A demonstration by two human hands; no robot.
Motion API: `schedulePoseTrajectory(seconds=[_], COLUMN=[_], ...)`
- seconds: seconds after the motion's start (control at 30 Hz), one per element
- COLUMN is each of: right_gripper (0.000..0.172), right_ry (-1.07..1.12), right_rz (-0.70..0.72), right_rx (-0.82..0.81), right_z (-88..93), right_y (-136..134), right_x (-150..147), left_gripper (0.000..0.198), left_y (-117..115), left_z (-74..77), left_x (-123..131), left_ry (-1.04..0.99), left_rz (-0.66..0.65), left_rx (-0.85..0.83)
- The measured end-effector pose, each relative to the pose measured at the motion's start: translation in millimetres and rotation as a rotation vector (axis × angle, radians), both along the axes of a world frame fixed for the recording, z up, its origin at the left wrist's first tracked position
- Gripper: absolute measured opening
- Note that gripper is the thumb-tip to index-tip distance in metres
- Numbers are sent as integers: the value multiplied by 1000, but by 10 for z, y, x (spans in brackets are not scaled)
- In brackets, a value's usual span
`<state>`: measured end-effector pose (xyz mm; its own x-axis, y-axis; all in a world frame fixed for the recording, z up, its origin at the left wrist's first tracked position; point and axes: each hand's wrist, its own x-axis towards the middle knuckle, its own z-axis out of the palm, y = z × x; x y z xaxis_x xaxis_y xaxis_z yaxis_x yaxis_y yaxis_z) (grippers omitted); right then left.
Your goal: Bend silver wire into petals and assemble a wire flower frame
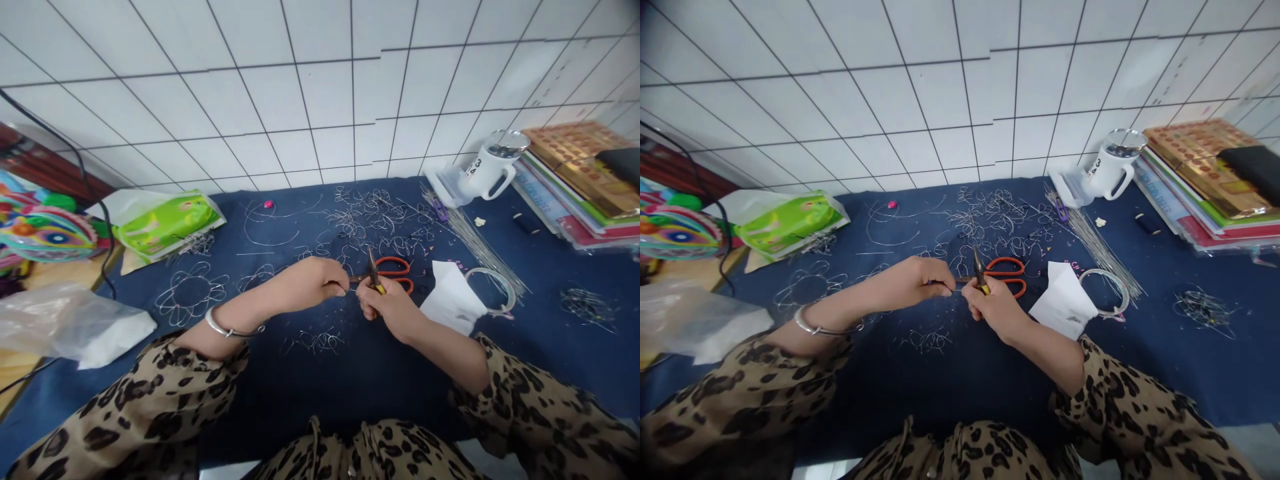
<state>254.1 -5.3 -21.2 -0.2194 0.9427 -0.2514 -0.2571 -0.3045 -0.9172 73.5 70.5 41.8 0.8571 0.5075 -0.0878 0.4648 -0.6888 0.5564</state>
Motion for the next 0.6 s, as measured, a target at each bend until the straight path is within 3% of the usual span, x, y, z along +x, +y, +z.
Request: schedulePoseTrajectory(seconds=[0.1,0.2,0.47,0.6], right_gripper=[19,19,21,19], right_ry=[-41,-63,-123,-148], right_rz=[65,125,238,277], right_rx=[25,18,15,47], right_z=[21,32,49,64], right_y=[-6,-1,21,5], right_x=[8,31,96,95], left_gripper=[18,18,8,9], left_y=[-32,-92,-312,-465], left_z=[-36,-44,-169,-304], left_x=[-41,-68,-152,-170], left_ry=[3,1,-221,-395], left_rz=[52,129,427,527], left_rx=[59,-9,-585,-745])
